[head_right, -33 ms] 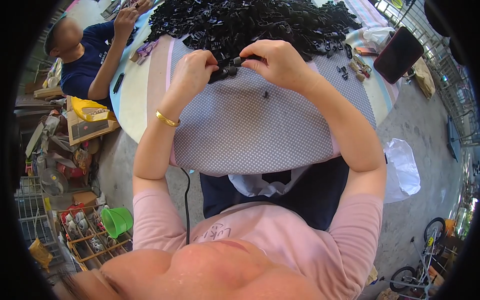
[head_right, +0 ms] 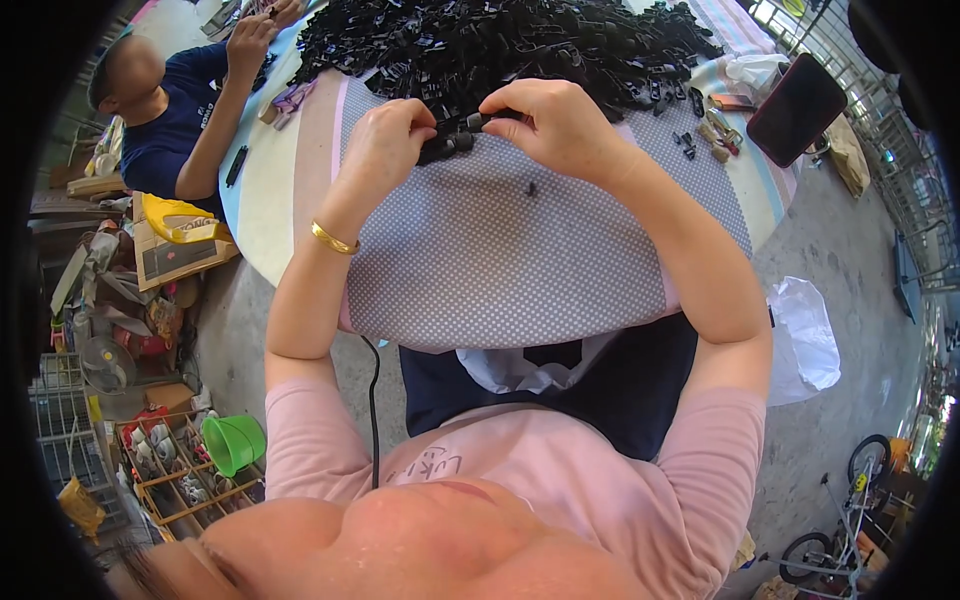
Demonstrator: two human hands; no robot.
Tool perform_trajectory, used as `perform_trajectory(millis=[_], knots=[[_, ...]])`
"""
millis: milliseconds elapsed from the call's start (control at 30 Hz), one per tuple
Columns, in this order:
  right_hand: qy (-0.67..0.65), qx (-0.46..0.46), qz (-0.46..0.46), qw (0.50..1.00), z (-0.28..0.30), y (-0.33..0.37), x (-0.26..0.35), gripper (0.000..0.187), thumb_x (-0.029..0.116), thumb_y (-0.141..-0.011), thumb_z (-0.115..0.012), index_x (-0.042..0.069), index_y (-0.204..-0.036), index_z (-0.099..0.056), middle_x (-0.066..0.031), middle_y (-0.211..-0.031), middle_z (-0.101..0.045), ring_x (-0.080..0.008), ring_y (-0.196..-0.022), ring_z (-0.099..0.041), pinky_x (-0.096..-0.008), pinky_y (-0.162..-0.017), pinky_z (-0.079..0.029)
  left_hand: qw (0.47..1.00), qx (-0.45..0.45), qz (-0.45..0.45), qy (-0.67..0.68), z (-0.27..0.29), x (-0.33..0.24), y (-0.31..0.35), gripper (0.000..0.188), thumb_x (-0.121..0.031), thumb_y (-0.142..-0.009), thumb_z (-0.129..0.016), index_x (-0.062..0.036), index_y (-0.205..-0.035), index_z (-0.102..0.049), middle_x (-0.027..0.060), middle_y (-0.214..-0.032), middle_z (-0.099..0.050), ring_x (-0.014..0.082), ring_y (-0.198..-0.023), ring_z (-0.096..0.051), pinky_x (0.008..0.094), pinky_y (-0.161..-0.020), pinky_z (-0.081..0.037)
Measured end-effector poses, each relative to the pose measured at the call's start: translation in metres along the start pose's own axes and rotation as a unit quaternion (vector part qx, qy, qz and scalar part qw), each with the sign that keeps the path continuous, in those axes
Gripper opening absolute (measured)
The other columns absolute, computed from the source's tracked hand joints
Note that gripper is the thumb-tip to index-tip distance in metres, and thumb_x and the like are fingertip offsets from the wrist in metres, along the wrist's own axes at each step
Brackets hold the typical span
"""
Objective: Sorting and inspecting small black plastic components on a table.
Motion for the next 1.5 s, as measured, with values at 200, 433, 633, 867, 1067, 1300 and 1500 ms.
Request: perform_trajectory(millis=[200, 433, 633, 867, 1067, 1300, 1500], knots=[[-0.003, -0.002, -0.002, 1.000, -0.001, 0.000, -0.002, 0.020, 0.011, -0.076, -0.067, 0.003, -0.095, -0.065, -0.0076, -0.086, -0.064, -0.0141, -0.068, -0.059, -0.0229, -0.059, -0.049, 0.999, 0.012, -0.048, -0.019, 0.002, -0.006, 0.006, 0.017, -0.007, -0.072, -0.064, 0.0009, -0.086, -0.062, 0.0159, -0.082, -0.063, 0.0311, -0.080, -0.060, 0.0370, -0.072, -0.047], [-0.113, -0.037, -0.082, 0.990, -0.004, 0.000, 0.005, 0.021, 0.009, -0.079, -0.064, 0.002, -0.099, -0.064, -0.0075, -0.087, -0.065, -0.0119, -0.073, -0.061, -0.0225, -0.065, -0.050, 0.992, -0.012, 0.012, 0.122, 0.002, -0.012, -0.002, 0.025, -0.006, -0.073, -0.064, -0.0014, -0.098, -0.063, 0.0123, -0.089, -0.064, 0.0211, -0.079, -0.062, 0.0291, -0.072, -0.048], [-0.318, -0.105, -0.167, 0.927, -0.009, 0.000, 0.010, 0.021, 0.008, -0.081, -0.062, 0.000, -0.101, -0.063, -0.0081, -0.088, -0.065, -0.0109, -0.079, -0.062, -0.0218, -0.070, -0.051, 0.739, 0.057, 0.066, 0.668, -0.012, -0.019, 0.000, 0.034, -0.002, -0.082, -0.059, 0.0032, -0.115, -0.051, 0.0105, -0.095, -0.062, 0.0180, -0.089, -0.062, 0.0285, -0.083, -0.050], [-0.232, -0.098, -0.106, 0.962, -0.011, 0.002, 0.014, 0.023, 0.004, -0.078, -0.064, 0.000, -0.100, -0.063, -0.0083, -0.089, -0.065, -0.0123, -0.078, -0.062, -0.0222, -0.070, -0.051, 0.865, -0.031, 0.034, 0.500, -0.013, -0.029, 0.006, 0.028, 0.002, -0.079, -0.060, 0.0031, -0.106, -0.055, 0.0094, -0.092, -0.064, 0.0147, -0.084, -0.062, 0.0236, -0.075, -0.051], [-0.199, -0.120, -0.085, 0.969, -0.010, 0.002, 0.019, 0.022, 0.002, -0.076, -0.065, 0.001, -0.098, -0.064, -0.0083, -0.090, -0.065, -0.0127, -0.076, -0.062, -0.0226, -0.067, -0.051, 0.891, -0.099, 0.017, 0.442, -0.011, -0.033, 0.008, 0.023, 0.002, -0.076, -0.061, 0.0002, -0.099, -0.060, 0.0083, -0.086, -0.065, 0.0135, -0.079, -0.063, 0.0239, -0.070, -0.051], [-0.035, -0.145, 0.020, 0.989, -0.003, 0.002, 0.020, 0.019, 0.001, -0.073, -0.065, 0.001, -0.093, -0.065, -0.0103, -0.099, -0.062, -0.0146, -0.076, -0.062, -0.0227, -0.064, -0.051, 0.888, -0.108, -0.022, 0.447, -0.010, -0.039, 0.010, 0.033, 0.000, -0.077, -0.062, -0.0017, -0.110, -0.058, 0.0057, -0.089, -0.065, 0.0113, -0.082, -0.062, 0.0224, -0.070, -0.051], [-0.206, -0.102, -0.069, 0.971, 0.001, -0.002, 0.017, 0.031, 0.005, -0.075, -0.065, 0.001, -0.106, -0.060, -0.0099, -0.104, -0.060, -0.0155, -0.086, -0.061, -0.0254, -0.072, -0.051, 0.851, -0.057, -0.009, 0.522, -0.004, -0.033, 0.009, 0.041, 0.001, -0.079, -0.062, -0.0049, -0.119, -0.053, 0.0058, -0.097, -0.063, 0.0081, -0.085, -0.059, 0.0201, -0.076, -0.048]])
Point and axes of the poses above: each hand's wrist, its own y-axis away from the middle knuckle, its own z-axis out of the back of the hand, x = y × z, the point moved 1 cm from there along -y, towards the middle knuckle
